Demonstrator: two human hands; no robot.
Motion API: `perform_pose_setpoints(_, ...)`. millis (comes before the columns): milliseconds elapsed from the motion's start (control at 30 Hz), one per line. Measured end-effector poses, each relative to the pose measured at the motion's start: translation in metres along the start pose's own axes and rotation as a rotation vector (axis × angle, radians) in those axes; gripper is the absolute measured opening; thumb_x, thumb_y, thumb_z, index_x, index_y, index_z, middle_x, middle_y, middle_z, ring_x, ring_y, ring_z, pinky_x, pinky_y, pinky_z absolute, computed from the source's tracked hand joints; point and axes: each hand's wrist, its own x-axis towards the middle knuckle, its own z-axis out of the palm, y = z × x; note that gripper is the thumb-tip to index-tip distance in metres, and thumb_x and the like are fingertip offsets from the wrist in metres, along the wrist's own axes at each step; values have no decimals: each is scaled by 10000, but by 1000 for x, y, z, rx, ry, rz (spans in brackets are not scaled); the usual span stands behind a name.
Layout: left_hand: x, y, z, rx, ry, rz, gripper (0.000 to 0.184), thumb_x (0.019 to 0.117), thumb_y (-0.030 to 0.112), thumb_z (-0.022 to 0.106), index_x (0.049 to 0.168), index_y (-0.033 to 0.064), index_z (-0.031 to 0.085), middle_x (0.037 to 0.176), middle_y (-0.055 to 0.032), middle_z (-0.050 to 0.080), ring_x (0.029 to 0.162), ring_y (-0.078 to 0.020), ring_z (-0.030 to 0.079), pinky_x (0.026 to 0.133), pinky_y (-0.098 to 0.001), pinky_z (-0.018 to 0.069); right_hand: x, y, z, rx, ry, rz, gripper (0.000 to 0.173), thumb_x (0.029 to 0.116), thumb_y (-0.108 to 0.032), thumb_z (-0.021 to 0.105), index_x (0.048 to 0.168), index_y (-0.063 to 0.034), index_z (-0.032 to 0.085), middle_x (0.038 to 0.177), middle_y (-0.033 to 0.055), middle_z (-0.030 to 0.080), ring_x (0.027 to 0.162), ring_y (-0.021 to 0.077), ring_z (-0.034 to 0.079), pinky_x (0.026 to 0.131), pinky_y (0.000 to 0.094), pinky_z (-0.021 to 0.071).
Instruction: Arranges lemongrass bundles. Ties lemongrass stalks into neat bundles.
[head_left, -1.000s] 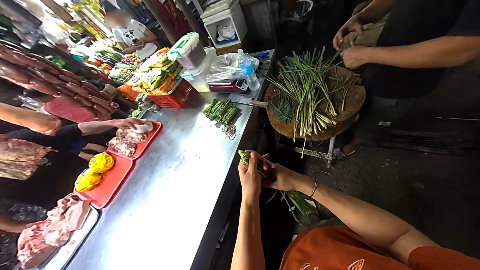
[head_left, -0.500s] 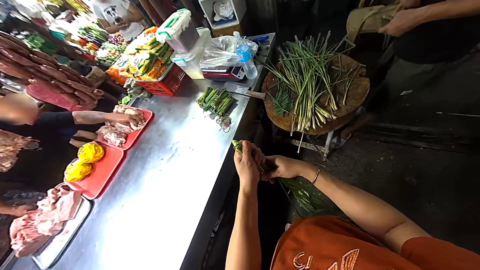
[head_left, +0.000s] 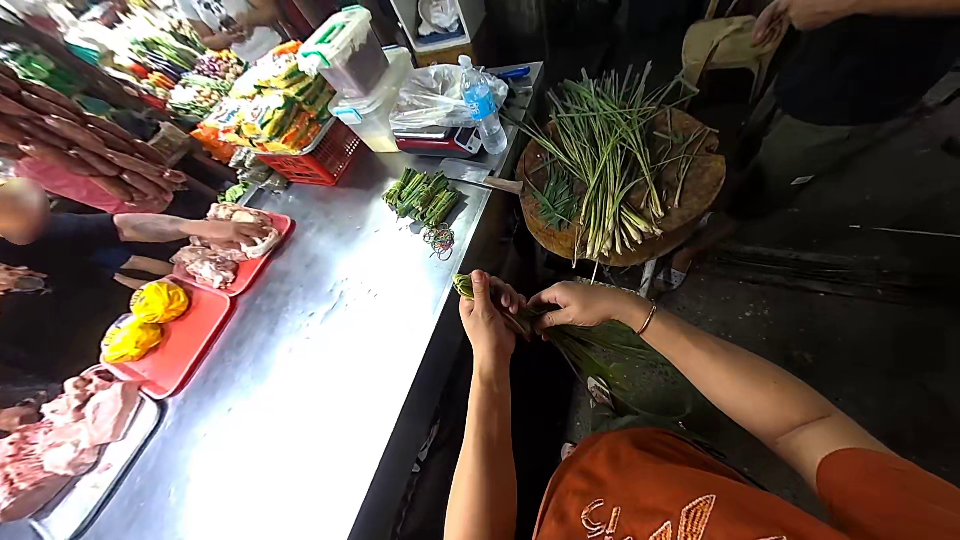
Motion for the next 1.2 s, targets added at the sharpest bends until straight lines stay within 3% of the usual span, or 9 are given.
perform_pose_setpoints(133, -3, 1, 1, 6, 14, 14, 435, 1128, 339, 311, 825, 144, 553, 564, 44, 528, 471, -86, 556, 520, -255, 553, -4, 1, 4, 112, -23, 10, 335, 1010, -186, 648, 1273, 18, 613, 1008, 85, 702, 833, 51, 673, 818, 237, 575)
perform_pose_setpoints(233, -5, 0, -1, 12, 9, 25, 431, 1127, 339, 319, 825, 142, 555, 562, 42, 521, 468, -82, 546, 517, -249, 544, -3, 5, 11, 114, -38, -24, 518, 919, -208, 758, 1348, 7, 563, 1195, 102, 672, 1033, 44, 641, 950, 230, 523)
perform_pose_setpoints(367, -9, 3, -4, 13, -8, 20, 434, 1127, 332, 294, 825, 150, 547, 560, 54, 500, 456, -68, 513, 497, -233, 517, -2, -1, 21, 65, -14, 6, 322, 989, -147, 660, 1270, 1, 606, 1020, 70, 679, 796, 41, 630, 765, 232, 551)
perform_pose_setpoints(500, -11, 3, -3, 5, 0, 57, 425, 1128, 320, 296, 811, 145, 518, 528, 60, 432, 419, -58, 443, 453, -214, 455, 3, 2, 34, 118, -13, 16, 270, 1046, -117, 557, 1273, 28, 567, 1008, 86, 678, 855, 79, 681, 836, 267, 579)
perform_pose_setpoints(600, -12, 2, -3, 23, 32, 82, 406, 1129, 295, 305, 808, 141, 500, 516, 60, 410, 404, -50, 417, 434, -200, 428, 3, 6, 46, 136, 45, -27, 228, 1060, -118, 514, 1236, 18, 562, 924, 59, 645, 773, 68, 650, 754, 251, 566)
perform_pose_setpoints(767, -16, -5, -5, 72, 5, 120, 364, 1121, 284, 347, 825, 146, 508, 529, 61, 423, 408, -47, 415, 434, -196, 419, 1, 14, 41, 288, -43, -78, 453, 923, -153, 675, 1338, -73, 511, 1043, -11, 637, 808, -8, 590, 706, 174, 506)
perform_pose_setpoints(867, -19, -6, -2, 95, -4, 96, 363, 1124, 291, 334, 834, 146, 497, 528, 61, 419, 409, -48, 421, 441, -196, 430, 1, 12, 43, 185, -9, 5, 401, 1011, -322, 652, 1313, -76, 559, 939, -19, 609, 693, -22, 522, 629, 163, 453)
perform_pose_setpoints(1067, -25, 0, 5, 97, 41, 22, 393, 1126, 294, 349, 802, 135, 503, 522, 50, 421, 407, -53, 429, 439, -198, 444, 0, 25, 61, 274, 41, -95, 233, 1058, -288, 572, 1154, -75, 568, 731, -83, 512, 551, -39, 460, 540, 137, 425)
perform_pose_setpoints(1200, -21, 3, -6, 63, -121, -55, 92, 1056, 217, 518, 1009, 162, 575, 559, 68, 478, 471, -58, 507, 529, -225, 517, 2, 32, 70, 356, 74, -170, 253, 1058, -328, 564, 1133, -86, 571, 708, -104, 497, 536, -47, 450, 520, 131, 415)
